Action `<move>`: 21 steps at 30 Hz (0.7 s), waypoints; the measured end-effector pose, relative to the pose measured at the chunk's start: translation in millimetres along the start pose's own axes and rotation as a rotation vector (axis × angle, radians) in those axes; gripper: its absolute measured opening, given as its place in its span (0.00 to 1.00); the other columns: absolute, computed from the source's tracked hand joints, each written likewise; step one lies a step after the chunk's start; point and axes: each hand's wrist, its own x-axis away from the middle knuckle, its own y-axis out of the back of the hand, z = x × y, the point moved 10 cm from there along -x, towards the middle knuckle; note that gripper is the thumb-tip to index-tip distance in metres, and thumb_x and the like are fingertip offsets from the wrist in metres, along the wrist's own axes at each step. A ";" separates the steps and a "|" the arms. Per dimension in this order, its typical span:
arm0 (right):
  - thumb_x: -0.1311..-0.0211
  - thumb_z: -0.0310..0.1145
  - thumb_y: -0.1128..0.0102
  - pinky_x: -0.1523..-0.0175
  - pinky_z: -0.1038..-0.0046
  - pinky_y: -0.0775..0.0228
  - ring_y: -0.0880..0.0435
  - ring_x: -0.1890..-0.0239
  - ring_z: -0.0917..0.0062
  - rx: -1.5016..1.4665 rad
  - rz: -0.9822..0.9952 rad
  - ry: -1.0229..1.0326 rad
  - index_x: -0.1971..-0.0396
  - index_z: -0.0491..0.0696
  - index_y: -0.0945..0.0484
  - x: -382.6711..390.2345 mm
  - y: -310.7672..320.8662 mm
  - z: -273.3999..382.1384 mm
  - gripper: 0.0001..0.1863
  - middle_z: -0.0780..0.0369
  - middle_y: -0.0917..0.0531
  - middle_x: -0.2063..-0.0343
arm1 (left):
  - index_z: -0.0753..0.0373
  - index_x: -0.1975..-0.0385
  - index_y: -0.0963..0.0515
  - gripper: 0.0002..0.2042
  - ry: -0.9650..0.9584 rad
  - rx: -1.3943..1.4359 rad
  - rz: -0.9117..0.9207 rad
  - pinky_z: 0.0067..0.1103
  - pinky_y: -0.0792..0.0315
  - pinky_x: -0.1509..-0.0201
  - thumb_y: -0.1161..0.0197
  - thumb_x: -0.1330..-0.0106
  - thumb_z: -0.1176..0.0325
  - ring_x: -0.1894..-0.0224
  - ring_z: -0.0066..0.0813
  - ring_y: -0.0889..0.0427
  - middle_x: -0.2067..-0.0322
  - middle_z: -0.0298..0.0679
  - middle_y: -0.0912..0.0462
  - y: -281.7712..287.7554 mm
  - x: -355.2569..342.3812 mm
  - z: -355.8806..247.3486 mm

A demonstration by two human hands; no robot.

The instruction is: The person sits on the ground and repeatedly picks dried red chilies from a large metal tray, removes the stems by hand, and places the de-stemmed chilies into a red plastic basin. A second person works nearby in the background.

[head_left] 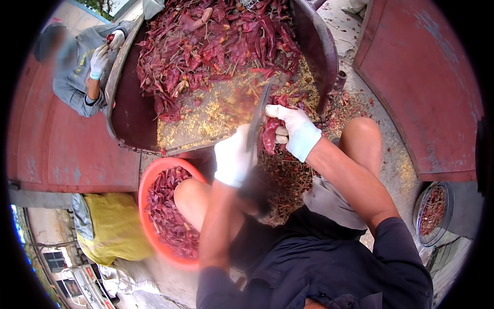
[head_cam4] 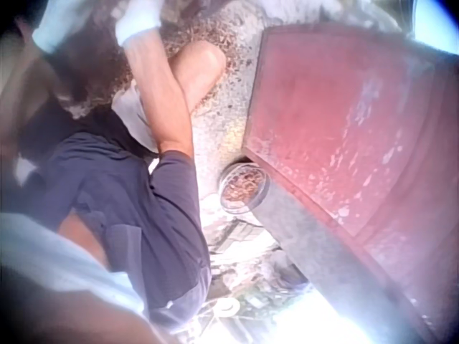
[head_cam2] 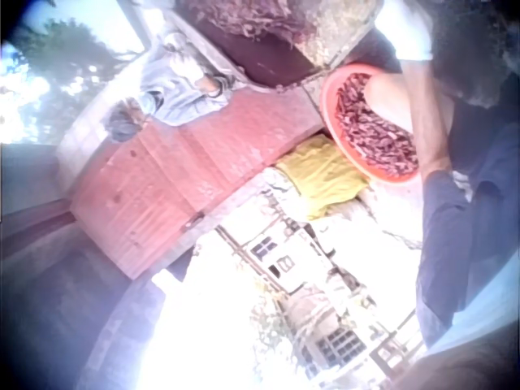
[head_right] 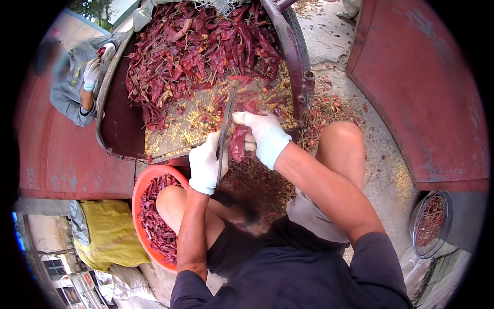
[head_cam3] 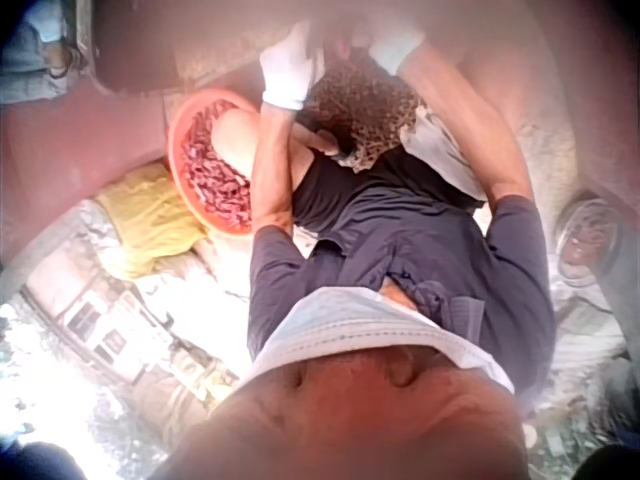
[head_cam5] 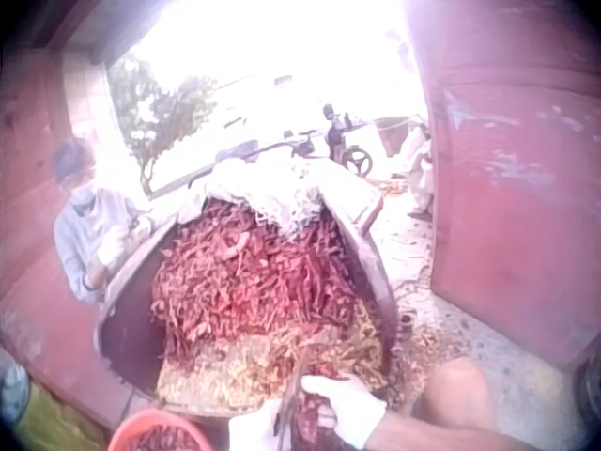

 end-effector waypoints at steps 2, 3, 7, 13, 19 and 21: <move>0.41 0.30 0.33 0.84 0.77 0.44 0.31 0.87 0.83 0.117 0.040 0.082 0.65 0.48 0.20 1.4 -1.8 8.7 0.06 0.66 0.20 0.77 | 0.62 0.59 0.22 0.07 0.022 0.117 -0.049 0.27 0.24 0.72 0.40 0.36 0.75 0.79 0.43 0.18 0.80 0.47 0.20 2.6 1.8 4.5; 0.41 0.30 0.32 0.84 0.77 0.44 0.30 0.87 0.83 0.173 0.058 0.122 0.65 0.48 0.20 3.1 -3.2 13.4 0.07 0.66 0.20 0.77 | 0.64 0.62 0.21 0.05 0.071 0.181 -0.051 0.22 0.26 0.72 0.38 0.36 0.75 0.81 0.31 0.20 0.80 0.43 0.20 2.7 2.5 4.7; 0.42 0.32 0.31 0.85 0.77 0.42 0.29 0.87 0.83 0.203 0.068 0.169 0.66 0.47 0.20 6.2 -4.3 21.1 0.08 0.67 0.21 0.79 | 0.64 0.61 0.21 0.04 0.120 0.305 -0.105 0.18 0.29 0.74 0.38 0.33 0.74 0.79 0.14 0.27 0.80 0.32 0.22 -0.2 8.9 6.8; 0.39 0.33 0.35 0.79 0.79 0.32 0.23 0.82 0.82 -0.028 0.172 0.011 0.65 0.47 0.20 6.2 -3.1 20.8 0.07 0.66 0.19 0.75 | 0.69 0.45 0.30 0.16 0.337 0.923 -0.300 0.21 0.26 0.63 0.42 0.30 0.74 0.72 0.22 0.24 0.72 0.36 0.23 35.9 15.8 40.1; 0.38 0.33 0.35 0.79 0.79 0.36 0.26 0.83 0.83 0.018 0.185 -0.041 0.68 0.48 0.20 12.8 -8.9 10.4 0.05 0.67 0.20 0.76 | 0.67 0.38 0.31 0.23 0.107 0.263 -0.091 0.15 0.28 0.50 0.44 0.34 0.84 0.57 0.18 0.25 0.58 0.33 0.23 13.8 5.0 23.9; 0.37 0.34 0.36 0.81 0.79 0.40 0.29 0.85 0.84 0.039 0.184 -0.055 0.69 0.48 0.20 12.9 -13.4 6.4 0.05 0.67 0.21 0.78 | 0.66 0.41 0.29 0.23 -0.009 0.113 -0.121 0.26 0.26 0.54 0.39 0.38 0.79 0.59 0.36 0.21 0.60 0.42 0.20 11.1 0.7 9.2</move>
